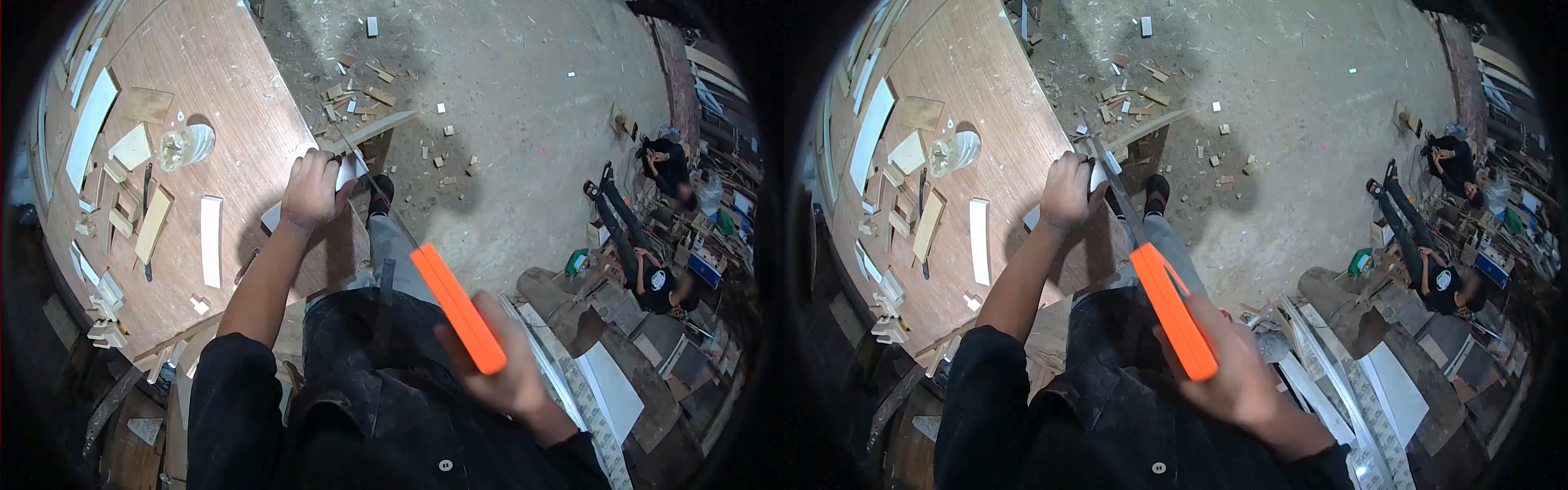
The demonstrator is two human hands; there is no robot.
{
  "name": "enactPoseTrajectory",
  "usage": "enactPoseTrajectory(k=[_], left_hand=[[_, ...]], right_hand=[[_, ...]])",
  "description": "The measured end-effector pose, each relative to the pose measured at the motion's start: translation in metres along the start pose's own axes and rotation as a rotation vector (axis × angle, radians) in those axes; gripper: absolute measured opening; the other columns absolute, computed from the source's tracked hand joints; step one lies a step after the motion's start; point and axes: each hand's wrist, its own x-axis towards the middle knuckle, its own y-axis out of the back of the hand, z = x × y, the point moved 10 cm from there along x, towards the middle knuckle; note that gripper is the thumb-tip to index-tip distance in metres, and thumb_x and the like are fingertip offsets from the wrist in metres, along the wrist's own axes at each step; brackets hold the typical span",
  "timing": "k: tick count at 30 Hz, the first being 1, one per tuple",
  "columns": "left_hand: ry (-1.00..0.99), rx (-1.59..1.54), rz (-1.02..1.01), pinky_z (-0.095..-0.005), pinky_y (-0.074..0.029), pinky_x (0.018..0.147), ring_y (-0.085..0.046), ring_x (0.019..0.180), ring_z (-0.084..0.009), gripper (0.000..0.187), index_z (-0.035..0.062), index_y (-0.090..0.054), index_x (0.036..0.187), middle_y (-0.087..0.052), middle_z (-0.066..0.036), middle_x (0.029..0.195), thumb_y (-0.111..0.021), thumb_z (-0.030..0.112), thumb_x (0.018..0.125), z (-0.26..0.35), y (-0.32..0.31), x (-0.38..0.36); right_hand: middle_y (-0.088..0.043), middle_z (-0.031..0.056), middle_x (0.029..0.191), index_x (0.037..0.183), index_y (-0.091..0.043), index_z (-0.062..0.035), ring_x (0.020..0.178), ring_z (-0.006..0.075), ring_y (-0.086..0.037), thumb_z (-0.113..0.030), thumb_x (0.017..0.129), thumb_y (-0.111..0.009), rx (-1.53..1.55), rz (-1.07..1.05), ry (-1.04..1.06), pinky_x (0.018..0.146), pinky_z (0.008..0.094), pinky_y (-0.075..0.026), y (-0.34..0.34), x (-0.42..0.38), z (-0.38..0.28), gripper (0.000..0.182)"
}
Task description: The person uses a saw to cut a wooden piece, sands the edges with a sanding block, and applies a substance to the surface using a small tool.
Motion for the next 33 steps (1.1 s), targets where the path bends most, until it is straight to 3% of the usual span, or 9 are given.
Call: enactPoseTrajectory(k=[2,4,8,11,15,19,25,27,33], left_hand=[[0.007,-0.014,-0.012,-0.0453,-0.043,0.083,-0.054,0.096,-0.0365,0.036,-0.0026,-0.059,0.099,-0.056,-0.019,0.104,-0.072,0.026,0.080,-0.001,-0.002,-0.002],[0.022,-0.015,-0.006,-0.0461,-0.044,0.085,-0.054,0.097,-0.0382,0.039,-0.0047,-0.058,0.103,-0.056,-0.021,0.107,-0.072,0.024,0.080,-0.003,-0.001,0.000],[0.006,-0.012,-0.047,-0.0460,-0.044,0.085,-0.053,0.097,-0.0384,0.040,-0.0045,-0.058,0.103,-0.056,-0.021,0.107,-0.071,0.027,0.082,0.000,-0.002,0.000],[0.010,-0.011,-0.054,-0.0460,-0.044,0.085,-0.053,0.098,-0.0381,0.042,-0.0041,-0.058,0.104,-0.055,-0.020,0.106,-0.073,0.027,0.081,0.000,-0.006,-0.003],[-0.027,-0.018,-0.020,-0.0465,-0.044,0.083,-0.053,0.097,-0.0375,0.043,-0.0036,-0.057,0.104,-0.055,-0.020,0.106,-0.075,0.025,0.077,0.000,-0.005,-0.002],[-0.029,-0.022,-0.014,-0.0466,-0.044,0.083,-0.054,0.097,-0.0375,0.042,-0.0034,-0.057,0.103,-0.056,-0.019,0.105,-0.076,0.022,0.075,0.005,-0.002,-0.003],[-0.048,-0.033,0.032,-0.0460,-0.045,0.079,-0.055,0.094,-0.0383,0.042,-0.0036,-0.057,0.103,-0.056,-0.020,0.104,-0.076,0.020,0.074,0.006,0.003,-0.002],[-0.055,-0.006,0.024,-0.0459,-0.045,0.079,-0.055,0.094,-0.0389,0.042,-0.0045,-0.056,0.103,-0.056,-0.021,0.103,-0.075,0.020,0.075,0.007,0.004,0.001],[-0.027,0.008,0.044,-0.0458,-0.045,0.084,-0.054,0.097,-0.0393,0.041,-0.0052,-0.056,0.103,-0.056,-0.021,0.104,-0.073,0.022,0.077,0.006,0.004,0.000]], right_hand=[[-0.063,0.0238,0.084,0.103,-0.051,-0.0033,0.081,0.0465,-0.062,-0.015,0.090,-0.066,0.002,-0.046,-0.019,0.064,0.0485,-0.050,-0.003,-0.003,0.003,0.022],[-0.053,0.0129,0.078,0.095,-0.053,-0.0022,0.072,0.0290,-0.057,-0.011,0.090,-0.067,0.042,0.016,-0.058,0.067,0.0352,-0.045,-0.011,0.009,0.016,0.017],[-0.053,0.0116,0.078,0.095,-0.055,-0.0017,0.072,0.0257,-0.058,-0.010,0.090,-0.066,0.048,-0.001,-0.029,0.067,0.0342,-0.046,-0.007,0.008,0.005,0.015],[-0.054,0.0143,0.080,0.098,-0.053,-0.0019,0.074,0.0339,-0.059,-0.011,0.090,-0.066,0.072,-0.033,-0.074,0.066,0.0368,-0.046,0.000,0.002,0.012,0.018],[-0.058,0.0162,0.082,0.096,-0.052,-0.0033,0.075,0.0373,-0.061,-0.014,0.089,-0.067,0.017,-0.002,-0.026,0.065,0.0392,-0.047,-0.019,0.021,0.015,0.020],[-0.056,0.0171,0.082,0.095,-0.050,-0.0042,0.075,0.0397,-0.059,-0.017,0.089,-0.068,0.020,-0.117,-0.033,0.064,0.0416,-0.046,-0.009,0.006,0.006,0.022],[-0.055,0.0162,0.081,0.094,-0.052,-0.0013,0.073,0.0372,-0.059,-0.013,0.089,-0.068,0.071,0.015,-0.032,0.065,0.0399,-0.046,-0.009,0.018,0.009,0.020],[-0.062,0.0224,0.078,0.107,-0.048,-0.0041,0.078,0.0455,-0.063,-0.017,0.090,-0.067,-0.011,-0.148,-0.057,0.063,0.0481,-0.050,-0.004,0.006,0.003,0.029],[-0.061,0.0225,0.077,0.108,-0.047,-0.0036,0.078,0.0459,-0.063,-0.016,0.090,-0.067,-0.013,-0.104,0.010,0.061,0.0482,-0.049,-0.005,0.003,0.007,0.029]])
